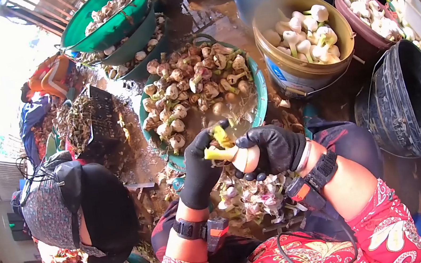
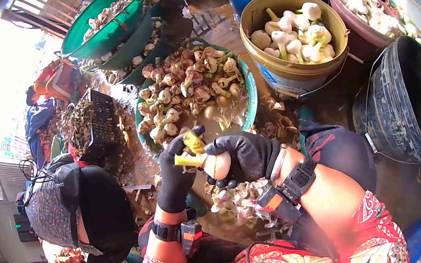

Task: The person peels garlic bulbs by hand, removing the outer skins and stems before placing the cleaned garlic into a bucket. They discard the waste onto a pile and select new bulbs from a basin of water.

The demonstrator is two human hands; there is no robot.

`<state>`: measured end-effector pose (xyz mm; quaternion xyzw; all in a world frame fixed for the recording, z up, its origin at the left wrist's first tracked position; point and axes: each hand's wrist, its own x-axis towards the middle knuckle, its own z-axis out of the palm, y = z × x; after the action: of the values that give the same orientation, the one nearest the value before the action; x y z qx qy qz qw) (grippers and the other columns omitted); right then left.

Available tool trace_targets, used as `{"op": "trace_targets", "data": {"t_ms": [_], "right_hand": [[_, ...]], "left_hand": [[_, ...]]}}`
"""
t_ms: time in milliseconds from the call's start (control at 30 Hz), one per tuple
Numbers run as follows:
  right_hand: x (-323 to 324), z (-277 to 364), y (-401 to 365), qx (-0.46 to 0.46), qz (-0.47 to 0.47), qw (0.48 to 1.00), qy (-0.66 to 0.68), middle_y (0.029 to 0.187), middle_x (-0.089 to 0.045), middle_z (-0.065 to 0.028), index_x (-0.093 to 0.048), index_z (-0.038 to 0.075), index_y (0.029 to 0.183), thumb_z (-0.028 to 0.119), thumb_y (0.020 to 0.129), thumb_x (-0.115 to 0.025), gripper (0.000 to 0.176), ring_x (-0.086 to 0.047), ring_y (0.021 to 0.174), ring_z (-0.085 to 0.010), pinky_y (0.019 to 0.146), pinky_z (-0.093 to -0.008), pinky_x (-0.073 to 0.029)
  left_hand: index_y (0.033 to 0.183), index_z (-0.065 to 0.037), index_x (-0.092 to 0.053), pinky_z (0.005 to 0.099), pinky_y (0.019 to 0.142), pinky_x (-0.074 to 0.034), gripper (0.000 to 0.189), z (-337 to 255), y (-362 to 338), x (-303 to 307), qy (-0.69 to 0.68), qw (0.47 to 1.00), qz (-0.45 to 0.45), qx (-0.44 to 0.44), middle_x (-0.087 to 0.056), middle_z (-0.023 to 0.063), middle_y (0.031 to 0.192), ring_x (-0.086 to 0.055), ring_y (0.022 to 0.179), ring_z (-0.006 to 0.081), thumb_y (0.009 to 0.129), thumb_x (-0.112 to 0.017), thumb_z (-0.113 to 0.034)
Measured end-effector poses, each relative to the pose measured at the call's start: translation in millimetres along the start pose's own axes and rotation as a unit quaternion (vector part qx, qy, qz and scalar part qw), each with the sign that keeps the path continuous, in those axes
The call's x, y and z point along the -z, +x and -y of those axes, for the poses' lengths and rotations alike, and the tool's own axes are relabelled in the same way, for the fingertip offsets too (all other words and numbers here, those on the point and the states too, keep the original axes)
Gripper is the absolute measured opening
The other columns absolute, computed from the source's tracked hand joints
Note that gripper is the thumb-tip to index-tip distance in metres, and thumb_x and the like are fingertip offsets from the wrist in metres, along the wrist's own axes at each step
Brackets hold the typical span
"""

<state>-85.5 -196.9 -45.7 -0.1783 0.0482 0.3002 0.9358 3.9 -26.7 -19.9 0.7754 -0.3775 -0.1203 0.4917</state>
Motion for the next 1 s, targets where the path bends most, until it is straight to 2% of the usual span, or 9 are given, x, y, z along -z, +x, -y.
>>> {"op": "trace_targets", "data": {"t_ms": [133,467,567,633,700,833,900,967,1000], "right_hand": [[-2,2,-2,0.119,-0.107,0.982,-0.101,0.084,-0.061,-0.0054,-0.059,0.002,0.101,0.024,0.087,-0.059,0.025,-0.060,0.072,-0.0157,0.065,-0.0291,-0.053],[-2,-6,22,0.303,-0.249,0.876,-0.281,0.099,-0.066,-0.0070,-0.061,0.001,0.101,0.006,0.087,-0.060,0.015,-0.058,0.088,-0.0074,0.075,-0.0234,-0.049],[-14,-6,10,0.451,-0.243,0.472,-0.718,0.079,-0.060,-0.0126,-0.060,0.005,0.089,0.010,0.078,-0.059,0.012,-0.060,0.074,-0.0294,0.067,-0.0405,-0.047],[-17,-18,5,0.441,-0.175,0.379,-0.794,0.077,-0.058,-0.0149,-0.060,0.006,0.090,0.014,0.079,-0.053,0.015,-0.058,0.075,-0.0359,0.068,-0.0468,-0.047],[-8,-38,8,0.119,-0.158,0.424,-0.884,0.086,-0.062,-0.0174,-0.062,0.006,0.093,0.013,0.079,-0.051,0.019,-0.062,0.081,-0.0349,0.071,-0.0454,-0.049],[13,-32,8,-0.103,-0.215,0.474,-0.848,0.091,-0.066,-0.0221,-0.062,-0.004,0.096,0.009,0.079,-0.050,0.025,-0.066,0.089,-0.0345,0.077,-0.0444,-0.052],[13,-23,5,-0.164,-0.186,0.507,-0.826,0.101,-0.064,-0.0267,-0.056,-0.008,0.110,0.011,0.075,-0.053,0.040,-0.063,0.097,-0.0364,0.082,-0.0430,-0.050],[42,-33,3,0.054,-0.162,0.551,-0.817,0.106,-0.060,-0.0303,-0.042,-0.010,0.128,0.012,0.072,-0.056,0.062,-0.060,0.102,-0.0389,0.086,-0.0419,-0.048],[22,-19,3,0.054,-0.157,0.638,-0.752,0.112,-0.056,-0.0329,-0.027,-0.007,0.139,0.016,0.070,-0.062,0.081,-0.057,0.105,-0.0406,0.089,-0.0404,-0.046]], "left_hand": [[0.126,0.001,-0.051,0.0286,0.076,-0.052,0.041,2,-7,11,-0.391,0.895,0.000,0.216,-0.063,0.0087,0.104,-0.062,0.085,0.0153,0.088,-0.061,-0.012],[0.108,0.001,-0.062,0.0245,0.071,-0.049,0.027,-11,-6,8,-0.336,0.916,-0.005,0.221,-0.065,0.0034,0.090,-0.060,0.078,0.0093,0.084,-0.064,-0.010],[0.106,0.003,-0.062,0.0246,0.063,-0.048,0.025,3,-3,17,-0.353,0.911,-0.034,0.212,-0.064,0.0051,0.083,-0.059,0.068,0.0117,0.086,-0.062,-0.011],[0.106,0.003,-0.059,0.0277,0.062,-0.047,0.021,17,-1,24,-0.425,0.884,-0.116,0.157,-0.061,0.0051,0.084,-0.057,0.068,0.0132,0.091,-0.053,-0.012],[0.105,0.003,-0.059,0.0278,0.071,-0.049,0.023,27,-2,40,-0.375,0.909,-0.085,0.159,-0.061,0.0067,0.092,-0.060,0.077,0.0144,0.094,-0.051,-0.016],[0.106,0.000,-0.059,0.0267,0.060,-0.048,0.026,29,1,28,-0.420,0.873,-0.177,0.172,-0.060,0.0042,0.083,-0.059,0.071,0.0132,0.090,-0.059,-0.020],[0.104,-0.001,-0.058,0.0265,0.059,-0.047,0.025,30,-2,26,-0.460,0.841,-0.194,0.206,-0.058,0.0025,0.080,-0.058,0.071,0.0120,0.091,-0.059,-0.022],[0.099,-0.005,-0.057,0.0265,0.056,-0.045,0.017,38,-9,21,-0.552,0.792,-0.171,0.194,-0.056,-0.0003,0.078,-0.056,0.068,0.0099,0.092,-0.057,-0.020],[0.093,-0.007,-0.056,0.0263,0.053,-0.043,0.012,37,-8,23,-0.126,0.984,-0.104,0.070,-0.053,-0.0027,0.074,-0.054,0.066,0.0087,0.093,-0.055,-0.018]]}}
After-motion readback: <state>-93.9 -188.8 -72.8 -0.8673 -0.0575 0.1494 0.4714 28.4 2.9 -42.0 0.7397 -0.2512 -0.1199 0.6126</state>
